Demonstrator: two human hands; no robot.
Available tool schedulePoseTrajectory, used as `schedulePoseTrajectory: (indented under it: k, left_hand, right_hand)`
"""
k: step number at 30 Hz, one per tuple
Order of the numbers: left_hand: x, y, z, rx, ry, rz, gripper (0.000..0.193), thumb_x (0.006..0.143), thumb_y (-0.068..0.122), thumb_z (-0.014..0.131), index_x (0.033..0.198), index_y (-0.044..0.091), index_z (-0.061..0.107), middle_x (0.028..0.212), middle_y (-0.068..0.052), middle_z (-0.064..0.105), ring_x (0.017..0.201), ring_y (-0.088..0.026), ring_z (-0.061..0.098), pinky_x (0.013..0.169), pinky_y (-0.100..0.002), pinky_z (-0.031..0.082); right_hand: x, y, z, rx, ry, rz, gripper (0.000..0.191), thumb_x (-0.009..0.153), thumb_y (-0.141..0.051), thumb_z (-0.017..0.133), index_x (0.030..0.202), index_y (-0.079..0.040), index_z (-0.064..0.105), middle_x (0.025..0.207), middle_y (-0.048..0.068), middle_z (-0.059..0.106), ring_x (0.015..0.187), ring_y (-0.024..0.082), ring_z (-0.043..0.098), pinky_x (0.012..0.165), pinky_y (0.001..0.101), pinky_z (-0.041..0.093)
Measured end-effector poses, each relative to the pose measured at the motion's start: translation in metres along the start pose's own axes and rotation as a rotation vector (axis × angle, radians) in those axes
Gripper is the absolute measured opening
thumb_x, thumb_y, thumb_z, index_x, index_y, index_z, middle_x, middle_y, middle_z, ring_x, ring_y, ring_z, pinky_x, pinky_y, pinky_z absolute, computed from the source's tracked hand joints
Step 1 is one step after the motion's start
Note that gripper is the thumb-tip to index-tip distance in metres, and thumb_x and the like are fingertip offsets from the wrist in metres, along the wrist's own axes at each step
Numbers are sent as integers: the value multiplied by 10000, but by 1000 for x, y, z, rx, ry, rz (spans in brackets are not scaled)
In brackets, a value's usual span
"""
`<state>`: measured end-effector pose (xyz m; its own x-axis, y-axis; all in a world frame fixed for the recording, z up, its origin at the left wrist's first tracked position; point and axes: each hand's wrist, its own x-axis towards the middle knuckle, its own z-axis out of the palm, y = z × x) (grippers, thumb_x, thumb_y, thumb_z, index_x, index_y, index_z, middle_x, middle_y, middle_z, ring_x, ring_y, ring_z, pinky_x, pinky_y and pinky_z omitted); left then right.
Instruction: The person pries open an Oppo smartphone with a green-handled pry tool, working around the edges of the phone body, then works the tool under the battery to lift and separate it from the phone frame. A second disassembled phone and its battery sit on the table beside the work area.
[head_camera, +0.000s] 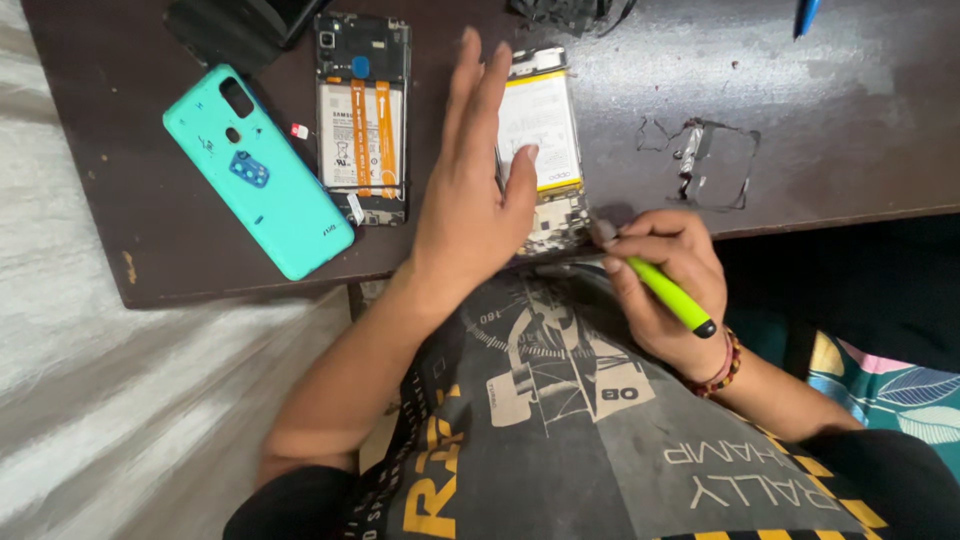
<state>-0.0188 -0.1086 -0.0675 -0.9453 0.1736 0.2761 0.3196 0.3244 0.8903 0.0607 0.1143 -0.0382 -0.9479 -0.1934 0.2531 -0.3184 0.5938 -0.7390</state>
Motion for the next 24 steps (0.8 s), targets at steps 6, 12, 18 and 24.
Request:
schedulePoseTrajectory:
  k: [6, 12, 18, 24]
  left_hand:
    - [-3, -9, 1, 69, -50, 24, 581, 1086, 9, 629, 1591, 81, 351, 1712, -166, 203, 1596, -369, 278, 1320, -399, 343]
    - [-5, -13, 3, 188, -84, 71, 546, 1058, 50, 670, 1545, 79, 424, 1668, -149, 290, 1574, -362, 323, 1315, -427, 336]
    - [3, -14, 2, 204, -79, 83, 595, 1055, 121, 730, 1557, 81, 414, 1649, -122, 340, 1565, -356, 329, 1315, -427, 327]
    - [3, -12, 6, 273, -109, 67, 661, 1004, 146, 756, 1564, 69, 415, 1640, -150, 338, 1557, -369, 305, 1302, -439, 321]
  right_hand:
    - [-3, 11, 5, 182, 109, 49, 208, 987, 67, 728, 1126, -13, 597, 1176, 147, 592, 1055, 199, 656, 914, 304, 616]
    - [3, 25, 7, 93, 104, -50, 255, 913, 96, 766, 1048, 11, 567, 1123, 165, 621, 988, 228, 672, 928, 352, 593]
    - [11, 26, 10, 104, 65, -133, 261, 905, 118, 792, 1020, 9, 585, 1127, 166, 613, 1019, 271, 715, 960, 376, 627]
    - [14, 23, 11, 61, 28, -182, 259, 885, 130, 815, 982, 9, 608, 1112, 162, 619, 1090, 315, 724, 960, 399, 636]
